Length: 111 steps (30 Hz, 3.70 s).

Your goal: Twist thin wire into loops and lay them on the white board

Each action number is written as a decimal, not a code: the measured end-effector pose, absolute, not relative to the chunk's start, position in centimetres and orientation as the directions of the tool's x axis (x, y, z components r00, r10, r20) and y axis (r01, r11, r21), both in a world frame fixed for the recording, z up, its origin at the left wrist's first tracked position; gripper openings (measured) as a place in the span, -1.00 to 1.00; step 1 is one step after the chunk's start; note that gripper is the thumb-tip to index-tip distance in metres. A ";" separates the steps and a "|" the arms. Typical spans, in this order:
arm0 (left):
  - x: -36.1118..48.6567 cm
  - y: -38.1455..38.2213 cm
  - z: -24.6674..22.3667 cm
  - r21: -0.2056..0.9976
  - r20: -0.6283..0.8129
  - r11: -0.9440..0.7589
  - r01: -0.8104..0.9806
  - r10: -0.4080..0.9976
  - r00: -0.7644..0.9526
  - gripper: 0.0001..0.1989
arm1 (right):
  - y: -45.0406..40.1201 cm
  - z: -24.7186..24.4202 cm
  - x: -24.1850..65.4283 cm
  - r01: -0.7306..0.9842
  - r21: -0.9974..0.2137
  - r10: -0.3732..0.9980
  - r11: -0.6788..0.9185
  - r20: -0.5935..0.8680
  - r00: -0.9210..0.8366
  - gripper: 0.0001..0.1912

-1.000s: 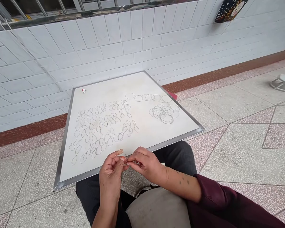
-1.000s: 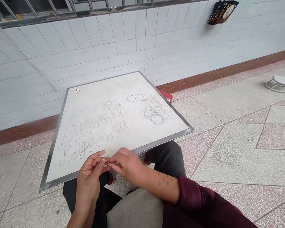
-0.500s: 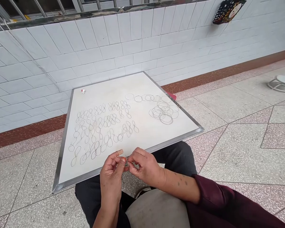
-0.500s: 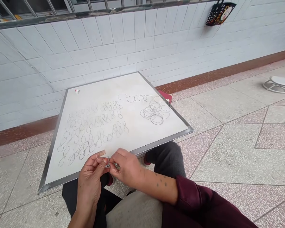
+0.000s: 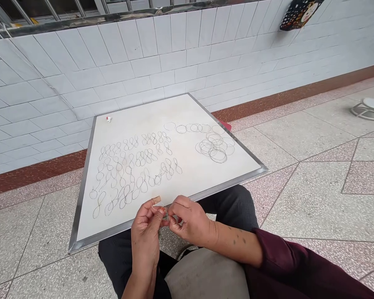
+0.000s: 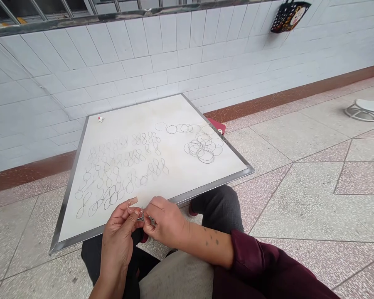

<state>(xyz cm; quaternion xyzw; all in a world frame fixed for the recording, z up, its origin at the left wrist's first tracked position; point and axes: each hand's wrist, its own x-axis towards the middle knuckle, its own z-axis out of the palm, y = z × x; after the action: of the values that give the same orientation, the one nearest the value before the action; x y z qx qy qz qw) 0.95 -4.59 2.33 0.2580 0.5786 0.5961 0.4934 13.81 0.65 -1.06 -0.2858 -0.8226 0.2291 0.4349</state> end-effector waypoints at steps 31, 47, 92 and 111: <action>1.2 -4.9 3.2 0.972 -0.233 0.213 -0.099 0.923 -0.306 -0.44 | 2.6 -0.6 15.4 -0.069 -0.997 0.804 0.041 0.074 -0.590 -0.81; 1.2 -4.8 2.6 0.979 -0.173 0.198 0.056 0.939 -0.296 -0.38 | 2.5 -0.9 15.2 0.025 -0.983 0.750 -0.182 -0.156 -0.642 -0.87; 1.3 -4.3 -0.5 0.903 0.025 0.141 0.406 0.926 -0.377 -0.43 | 2.6 -2.0 13.8 0.179 -0.983 0.843 0.037 -0.065 -0.535 -0.94; 1.7 -4.1 -0.3 0.985 -0.169 0.169 -0.029 0.924 -0.344 -0.31 | 2.3 -2.3 14.4 0.018 -1.000 0.824 0.006 -0.005 -0.566 -0.84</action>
<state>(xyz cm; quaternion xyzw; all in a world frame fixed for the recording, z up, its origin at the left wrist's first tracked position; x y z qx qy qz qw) 1.69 -4.08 -0.35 0.3599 0.6214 0.5348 0.4453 14.43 2.29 -2.26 -0.3338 -0.6307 0.6208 0.3246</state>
